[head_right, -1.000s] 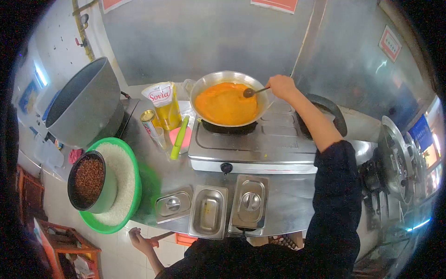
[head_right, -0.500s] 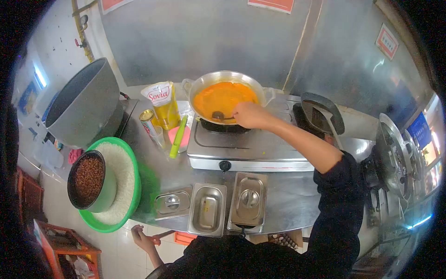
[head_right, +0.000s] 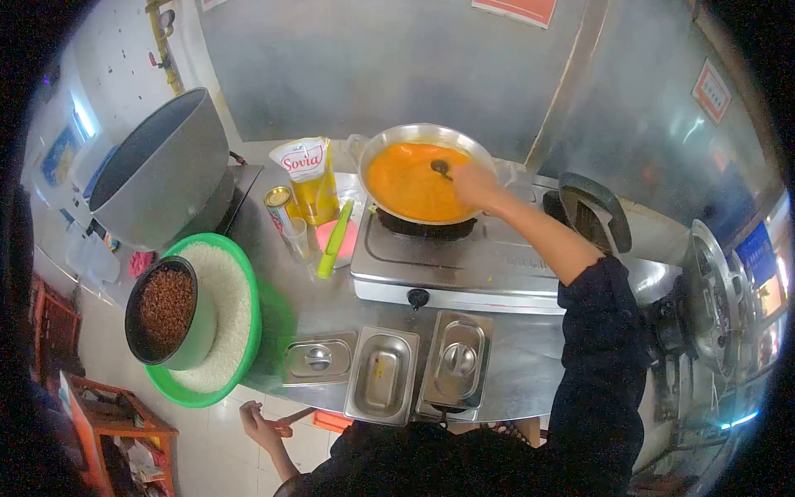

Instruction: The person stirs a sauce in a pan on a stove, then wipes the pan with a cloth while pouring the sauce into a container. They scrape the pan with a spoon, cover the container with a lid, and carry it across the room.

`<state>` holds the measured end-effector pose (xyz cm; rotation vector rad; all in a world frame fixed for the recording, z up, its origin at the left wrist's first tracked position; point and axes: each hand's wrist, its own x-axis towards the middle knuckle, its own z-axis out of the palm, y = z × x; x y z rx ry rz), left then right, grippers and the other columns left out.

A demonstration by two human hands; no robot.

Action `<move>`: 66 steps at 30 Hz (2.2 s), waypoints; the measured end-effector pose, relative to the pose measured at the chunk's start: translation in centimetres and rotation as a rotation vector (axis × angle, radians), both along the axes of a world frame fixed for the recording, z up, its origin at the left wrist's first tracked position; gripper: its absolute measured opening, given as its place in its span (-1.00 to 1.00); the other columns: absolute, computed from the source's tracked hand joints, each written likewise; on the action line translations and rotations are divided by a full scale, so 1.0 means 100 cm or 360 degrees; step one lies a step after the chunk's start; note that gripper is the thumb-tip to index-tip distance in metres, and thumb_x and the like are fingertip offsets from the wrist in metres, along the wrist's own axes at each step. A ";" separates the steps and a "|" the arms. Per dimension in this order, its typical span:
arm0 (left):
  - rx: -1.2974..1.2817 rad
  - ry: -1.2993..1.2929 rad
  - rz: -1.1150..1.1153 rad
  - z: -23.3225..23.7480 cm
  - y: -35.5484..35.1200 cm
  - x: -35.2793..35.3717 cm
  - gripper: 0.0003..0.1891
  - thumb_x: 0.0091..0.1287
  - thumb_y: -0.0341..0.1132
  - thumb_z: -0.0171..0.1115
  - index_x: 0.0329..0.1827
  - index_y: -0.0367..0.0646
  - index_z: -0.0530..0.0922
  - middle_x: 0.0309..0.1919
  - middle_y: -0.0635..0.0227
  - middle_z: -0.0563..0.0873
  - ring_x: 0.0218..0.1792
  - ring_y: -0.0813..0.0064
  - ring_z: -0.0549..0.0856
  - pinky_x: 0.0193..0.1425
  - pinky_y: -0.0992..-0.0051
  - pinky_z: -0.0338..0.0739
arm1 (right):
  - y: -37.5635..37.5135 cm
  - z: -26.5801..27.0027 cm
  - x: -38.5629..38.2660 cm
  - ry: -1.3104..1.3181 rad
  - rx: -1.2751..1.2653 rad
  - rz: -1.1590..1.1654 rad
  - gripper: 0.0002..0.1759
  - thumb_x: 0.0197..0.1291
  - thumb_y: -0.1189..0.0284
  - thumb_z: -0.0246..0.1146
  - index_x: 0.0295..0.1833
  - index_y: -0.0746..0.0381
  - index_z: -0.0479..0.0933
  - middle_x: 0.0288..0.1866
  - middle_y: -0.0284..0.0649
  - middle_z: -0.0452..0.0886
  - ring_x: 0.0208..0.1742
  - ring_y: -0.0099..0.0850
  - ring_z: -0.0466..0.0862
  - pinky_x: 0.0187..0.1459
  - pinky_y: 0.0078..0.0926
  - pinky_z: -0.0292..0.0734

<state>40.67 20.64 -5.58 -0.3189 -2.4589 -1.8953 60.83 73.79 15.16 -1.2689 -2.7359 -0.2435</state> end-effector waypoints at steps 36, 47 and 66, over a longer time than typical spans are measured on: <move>0.0032 0.0029 -0.0109 -0.015 -0.002 -0.011 -0.88 0.17 -0.51 -0.10 -0.33 -0.33 0.43 -0.37 0.27 0.52 -0.30 0.43 0.52 -0.08 0.46 0.40 | -0.053 0.042 0.021 0.0031 -0.0901 0.0188 -0.75 0.01 0.45 0.03 -0.28 0.31 0.57 -0.41 0.09 0.59 -0.37 -0.04 0.61 -0.31 -0.22 0.47; 0.0026 0.0030 -0.0026 -0.011 -0.001 -0.009 -0.90 0.14 -0.45 -0.06 -0.38 -0.30 0.41 -0.43 0.29 0.50 -0.32 0.40 0.49 -0.13 0.47 0.37 | -0.020 0.036 -0.011 0.0329 -0.0153 0.0008 -0.76 0.03 0.47 0.04 -0.25 0.30 0.58 -0.25 0.06 0.60 -0.19 -0.05 0.60 -0.21 -0.21 0.51; -0.0065 0.0000 -0.0023 -0.004 -0.005 0.002 -0.90 0.15 -0.47 -0.07 -0.36 -0.29 0.42 -0.36 0.28 0.52 -0.26 0.41 0.51 -0.06 0.45 0.37 | -0.077 0.090 -0.171 -0.0300 -0.0086 0.0265 -0.71 -0.09 0.45 0.14 -0.19 0.19 0.62 -0.19 -0.12 0.64 -0.18 -0.21 0.64 -0.23 -0.30 0.54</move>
